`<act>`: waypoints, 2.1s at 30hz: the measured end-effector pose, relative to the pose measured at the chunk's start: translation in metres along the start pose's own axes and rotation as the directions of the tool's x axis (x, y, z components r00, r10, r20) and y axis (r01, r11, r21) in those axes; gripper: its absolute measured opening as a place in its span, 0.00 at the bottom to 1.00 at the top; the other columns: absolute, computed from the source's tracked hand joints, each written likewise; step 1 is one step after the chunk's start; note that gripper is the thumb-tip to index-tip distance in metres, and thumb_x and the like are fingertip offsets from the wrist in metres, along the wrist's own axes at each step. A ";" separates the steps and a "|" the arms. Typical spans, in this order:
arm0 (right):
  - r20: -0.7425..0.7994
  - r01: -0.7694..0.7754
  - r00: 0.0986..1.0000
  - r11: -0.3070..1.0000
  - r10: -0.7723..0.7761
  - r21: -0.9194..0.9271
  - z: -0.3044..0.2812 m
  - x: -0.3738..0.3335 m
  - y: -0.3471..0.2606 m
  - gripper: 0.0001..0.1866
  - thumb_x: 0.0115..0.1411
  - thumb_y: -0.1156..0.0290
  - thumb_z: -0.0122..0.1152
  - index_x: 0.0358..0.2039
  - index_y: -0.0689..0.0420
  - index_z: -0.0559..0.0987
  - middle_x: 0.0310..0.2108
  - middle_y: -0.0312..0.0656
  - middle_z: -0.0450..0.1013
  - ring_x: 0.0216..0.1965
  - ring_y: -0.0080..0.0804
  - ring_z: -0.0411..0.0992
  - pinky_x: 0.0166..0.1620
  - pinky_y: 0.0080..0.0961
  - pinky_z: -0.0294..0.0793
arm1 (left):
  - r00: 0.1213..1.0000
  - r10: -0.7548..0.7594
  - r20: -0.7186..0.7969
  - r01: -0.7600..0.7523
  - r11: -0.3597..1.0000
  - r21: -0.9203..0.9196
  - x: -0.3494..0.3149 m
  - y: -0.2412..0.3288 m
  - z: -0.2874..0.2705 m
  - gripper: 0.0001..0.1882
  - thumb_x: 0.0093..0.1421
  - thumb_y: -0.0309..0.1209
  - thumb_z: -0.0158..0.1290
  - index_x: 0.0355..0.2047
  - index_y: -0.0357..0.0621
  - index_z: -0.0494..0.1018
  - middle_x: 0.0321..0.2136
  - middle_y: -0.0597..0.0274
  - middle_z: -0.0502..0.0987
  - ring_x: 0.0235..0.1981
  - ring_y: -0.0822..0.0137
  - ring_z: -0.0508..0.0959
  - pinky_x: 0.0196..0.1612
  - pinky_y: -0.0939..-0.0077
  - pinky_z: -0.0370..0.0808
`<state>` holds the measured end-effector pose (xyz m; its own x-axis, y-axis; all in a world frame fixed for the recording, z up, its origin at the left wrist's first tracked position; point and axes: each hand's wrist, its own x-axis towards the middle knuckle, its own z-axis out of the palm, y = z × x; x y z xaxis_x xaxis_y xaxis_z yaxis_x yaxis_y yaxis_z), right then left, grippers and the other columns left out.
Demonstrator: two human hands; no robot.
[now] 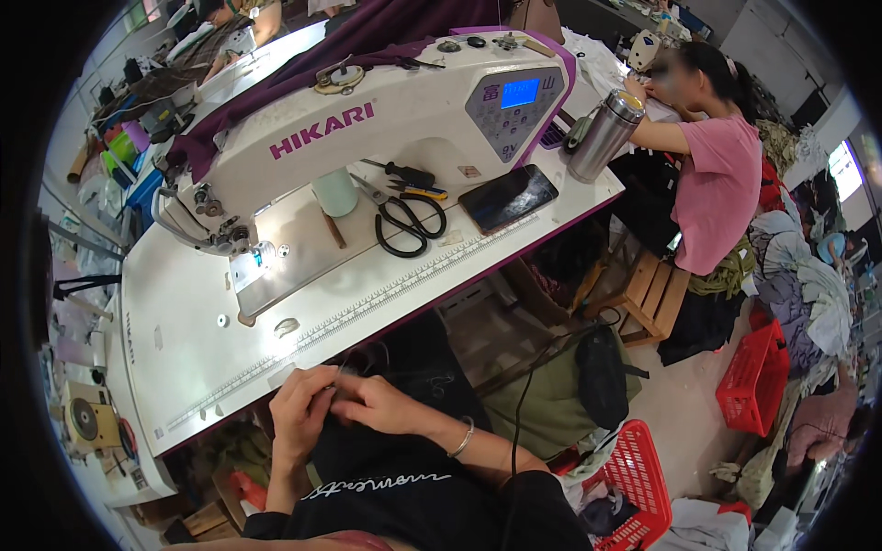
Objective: The person prepares a sewing machine by handling a spool of thread and a bobbin. They pull thread from the spool, wind it around the bobbin, and then place the bobbin into the machine's bobbin case. The person also handles a small pink box and a white box on the sewing machine table.
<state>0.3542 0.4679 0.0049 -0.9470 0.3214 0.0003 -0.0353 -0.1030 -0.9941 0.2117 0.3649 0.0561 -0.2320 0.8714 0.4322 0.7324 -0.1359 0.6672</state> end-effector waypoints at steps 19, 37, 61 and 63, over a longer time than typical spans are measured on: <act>-0.893 0.845 0.449 0.311 0.026 0.434 -0.137 -0.085 0.096 0.06 0.70 0.69 0.50 0.37 0.56 0.73 0.36 0.39 0.70 0.47 0.30 0.69 0.49 0.21 0.70 | 0.810 -0.150 -0.568 0.347 0.902 0.258 -0.026 -0.066 -0.059 0.14 0.61 0.14 0.50 0.48 0.34 0.75 0.45 0.53 0.80 0.42 0.64 0.80 0.44 0.74 0.76; -0.080 0.006 0.997 0.995 -0.014 -0.103 -0.009 0.005 0.002 0.12 0.63 0.74 0.60 0.47 0.60 0.76 0.27 0.42 0.75 0.26 0.26 0.72 0.32 0.26 0.71 | 0.996 0.065 -0.059 -0.061 0.996 0.060 -0.010 -0.012 0.019 0.17 0.51 0.12 0.57 0.42 0.38 0.76 0.38 0.51 0.80 0.36 0.56 0.80 0.38 0.71 0.77; -0.908 -0.033 0.176 0.920 -0.380 -0.392 -0.160 -0.070 0.131 0.08 0.65 0.74 0.54 0.28 0.60 0.77 0.44 0.38 0.72 0.42 0.22 0.69 0.42 0.19 0.68 | 0.722 -0.145 -0.677 0.482 0.807 0.341 -0.046 -0.070 -0.079 0.13 0.64 0.16 0.48 0.49 0.34 0.74 0.46 0.54 0.79 0.42 0.64 0.79 0.47 0.73 0.75; -0.865 0.113 0.471 0.984 -0.174 -0.137 -0.100 -0.038 0.080 0.10 0.65 0.75 0.52 0.29 0.64 0.78 0.34 0.42 0.76 0.38 0.27 0.73 0.46 0.25 0.71 | 0.846 -0.136 -0.516 0.341 0.881 0.328 -0.037 -0.052 -0.041 0.14 0.60 0.14 0.51 0.46 0.36 0.75 0.43 0.52 0.80 0.40 0.63 0.80 0.44 0.71 0.76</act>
<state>0.4191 0.5417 -0.0851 -0.1638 0.9833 0.0792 -0.0983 0.0637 -0.9931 0.1562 0.3205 0.0298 -0.6259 0.5122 0.5882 0.7759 0.3325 0.5361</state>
